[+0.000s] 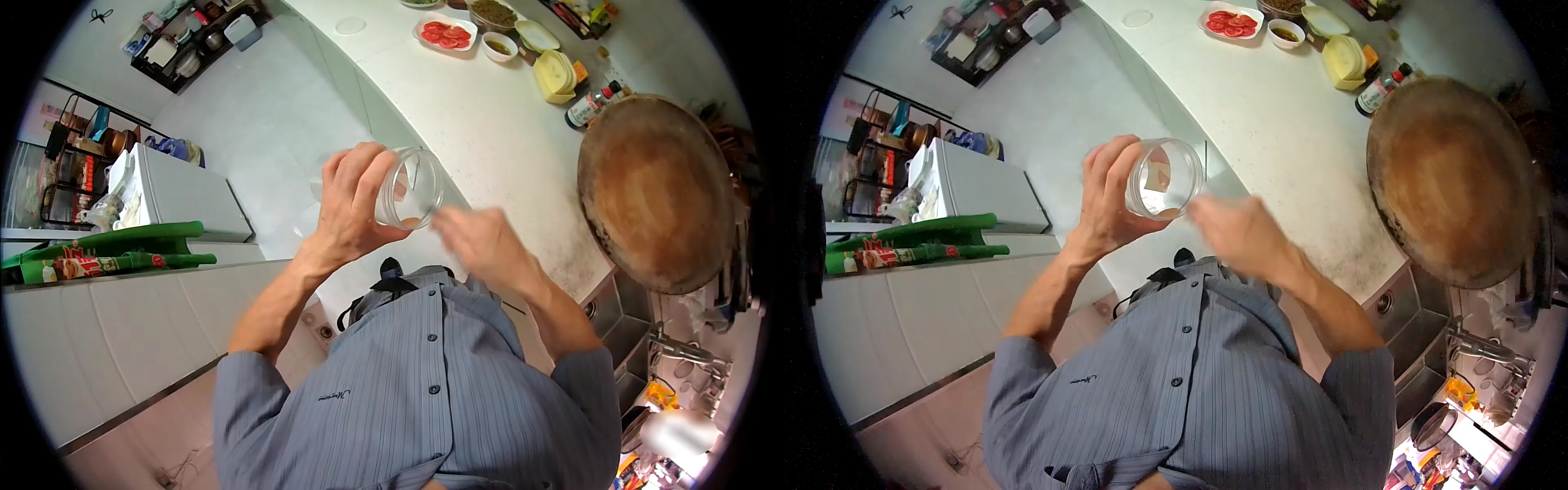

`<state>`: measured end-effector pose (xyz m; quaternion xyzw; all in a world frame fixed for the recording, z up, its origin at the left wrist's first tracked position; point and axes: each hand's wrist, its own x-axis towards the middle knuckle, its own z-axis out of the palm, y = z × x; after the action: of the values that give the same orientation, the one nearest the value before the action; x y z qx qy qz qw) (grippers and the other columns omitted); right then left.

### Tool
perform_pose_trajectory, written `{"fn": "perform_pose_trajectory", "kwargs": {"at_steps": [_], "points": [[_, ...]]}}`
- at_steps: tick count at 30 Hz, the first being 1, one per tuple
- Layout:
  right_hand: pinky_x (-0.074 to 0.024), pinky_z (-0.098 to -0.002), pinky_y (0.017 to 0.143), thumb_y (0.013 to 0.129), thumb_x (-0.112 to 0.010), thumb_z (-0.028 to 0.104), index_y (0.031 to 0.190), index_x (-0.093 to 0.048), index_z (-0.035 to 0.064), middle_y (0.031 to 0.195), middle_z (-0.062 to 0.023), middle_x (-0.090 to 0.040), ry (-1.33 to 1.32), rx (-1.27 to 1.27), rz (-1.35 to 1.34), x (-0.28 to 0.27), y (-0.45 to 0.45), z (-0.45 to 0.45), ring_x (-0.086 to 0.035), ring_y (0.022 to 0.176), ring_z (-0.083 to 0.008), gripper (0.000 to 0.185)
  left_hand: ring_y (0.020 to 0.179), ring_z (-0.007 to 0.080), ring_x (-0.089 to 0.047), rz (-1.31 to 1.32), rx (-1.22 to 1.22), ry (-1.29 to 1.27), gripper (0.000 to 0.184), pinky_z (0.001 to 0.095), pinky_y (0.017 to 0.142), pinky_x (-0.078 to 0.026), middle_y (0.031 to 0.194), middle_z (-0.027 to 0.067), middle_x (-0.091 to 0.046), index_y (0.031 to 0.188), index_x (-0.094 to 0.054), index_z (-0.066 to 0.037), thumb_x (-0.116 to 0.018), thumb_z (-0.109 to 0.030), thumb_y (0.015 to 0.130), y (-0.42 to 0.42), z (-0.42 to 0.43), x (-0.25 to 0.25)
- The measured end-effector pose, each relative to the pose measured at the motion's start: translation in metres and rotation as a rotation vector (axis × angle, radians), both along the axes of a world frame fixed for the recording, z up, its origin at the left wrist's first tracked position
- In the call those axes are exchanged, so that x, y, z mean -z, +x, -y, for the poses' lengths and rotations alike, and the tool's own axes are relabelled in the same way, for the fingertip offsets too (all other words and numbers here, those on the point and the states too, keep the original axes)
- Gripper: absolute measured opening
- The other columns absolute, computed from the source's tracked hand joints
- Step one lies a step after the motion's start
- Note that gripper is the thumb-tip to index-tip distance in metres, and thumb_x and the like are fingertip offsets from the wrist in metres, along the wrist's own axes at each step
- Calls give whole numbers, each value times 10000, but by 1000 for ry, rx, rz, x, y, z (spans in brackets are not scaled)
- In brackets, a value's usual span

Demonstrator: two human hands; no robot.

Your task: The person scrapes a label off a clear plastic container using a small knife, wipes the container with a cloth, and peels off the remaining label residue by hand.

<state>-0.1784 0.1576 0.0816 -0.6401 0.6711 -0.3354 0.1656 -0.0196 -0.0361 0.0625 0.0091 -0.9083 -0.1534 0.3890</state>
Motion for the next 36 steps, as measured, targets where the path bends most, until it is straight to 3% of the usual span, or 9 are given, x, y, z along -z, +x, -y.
{"fn": "perform_pose_trajectory", "kwargs": {"at_steps": [1, 2, 5, 9, 12, 15, 22, 26, 36], "points": [[-544, -481, 605, 991, -574, 114, 951, -615, 21, 726, -199, -625, -118, 53, -203, 2, -9, 6, -663, 671, -405, 109, 1260, 362, -551, -1, 6, 2, 1052, 501, 1064, -406, 1385, 164, -551, 1460, -457, -60, -982, -218, 562, 0, -2, 1], [-552, -466, 614, 967, -578, 93, 933, -618, 25, 763, -195, -647, 42, 249, 50, -1, -14, 10, -673, 671, -388, 85, 1266, 364, -545, 11, -17, 55, 1057, 493, 1069, -413, 1389, 167, -549, 1463, -455, -54, -986, -221, 565, 0, -3, 2], [-548, -449, 578, 990, -579, 112, 904, -615, 23, 739, -187, -648, -75, 21, -92, 16, -7, 1, -667, 646, -389, 129, 1285, 370, -528, 27, -79, 118, 1067, 483, 1078, -425, 1399, 176, -543, 1469, -450, -40, -994, -225, 570, 1, -1, 4], [-559, -444, 619, 989, -586, 116, 941, -649, 29, 753, -186, -661, 87, 120, 298, -16, 11, -3, -670, 649, -377, 117, 1265, 365, -526, -19, -118, 283, 1036, 485, 1056, -409, 1386, 172, -543, 1461, -467, -50, -983, -229, 581, -3, -4, 13], [-565, -431, 629, 988, -592, 117, 981, -680, 30, 793, -184, -688, 128, 275, 77, 10, 1, 14, -688, 674, -360, 123, 1303, 374, -506, 2, -147, 319, 1042, 487, 1067, -409, 1390, 174, -541, 1476, -449, -43, -984, -237, 603, -5, -5, 19], [-561, -414, 623, 1002, -604, 134, 993, -690, 17, 802, -178, -705, -199, -106, 69, 4, 34, 2, -692, 691, -365, 146, 1288, 389, -530, 19, -231, 233, 1100, 464, 1054, -471, 1413, 191, -514, 1494, -411, -21, -995, -245, 590, -6, -2, 23], [-495, -266, 651, 932, -710, 41, 1217, -690, 15, 809, -23, -667, 4, 369, 631, 14, -7, 6, -595, 697, -94, 287, 1306, 303, -559, 43, -160, 688, 1111, 426, 1090, -478, 1394, 170, -519, 1515, -390, -12, -982, -197, 594, -4, -6, 22], [-467, -229, 670, 936, -728, 51, 1354, -659, 53, 852, -7, -636, -59, 197, 547, -3, -13, 12, -546, 710, -66, 423, 1324, 299, -561, 79, -78, 845, 1120, 422, 1107, -473, 1413, 163, -520, 1536, -372, -19, -968, -179, 602, -5, -8, 24], [-496, -279, 672, 913, -752, 49, 1056, -779, 9, 806, -56, -686, 51, -19, 524, -17, -39, 30, -618, 719, -125, 151, 1306, 255, -580, 245, 402, 1471, 1002, 401, 1140, -446, 1366, 128, -594, 1517, -461, -19, -876, -137, 612, -2, 9, 21]]}}
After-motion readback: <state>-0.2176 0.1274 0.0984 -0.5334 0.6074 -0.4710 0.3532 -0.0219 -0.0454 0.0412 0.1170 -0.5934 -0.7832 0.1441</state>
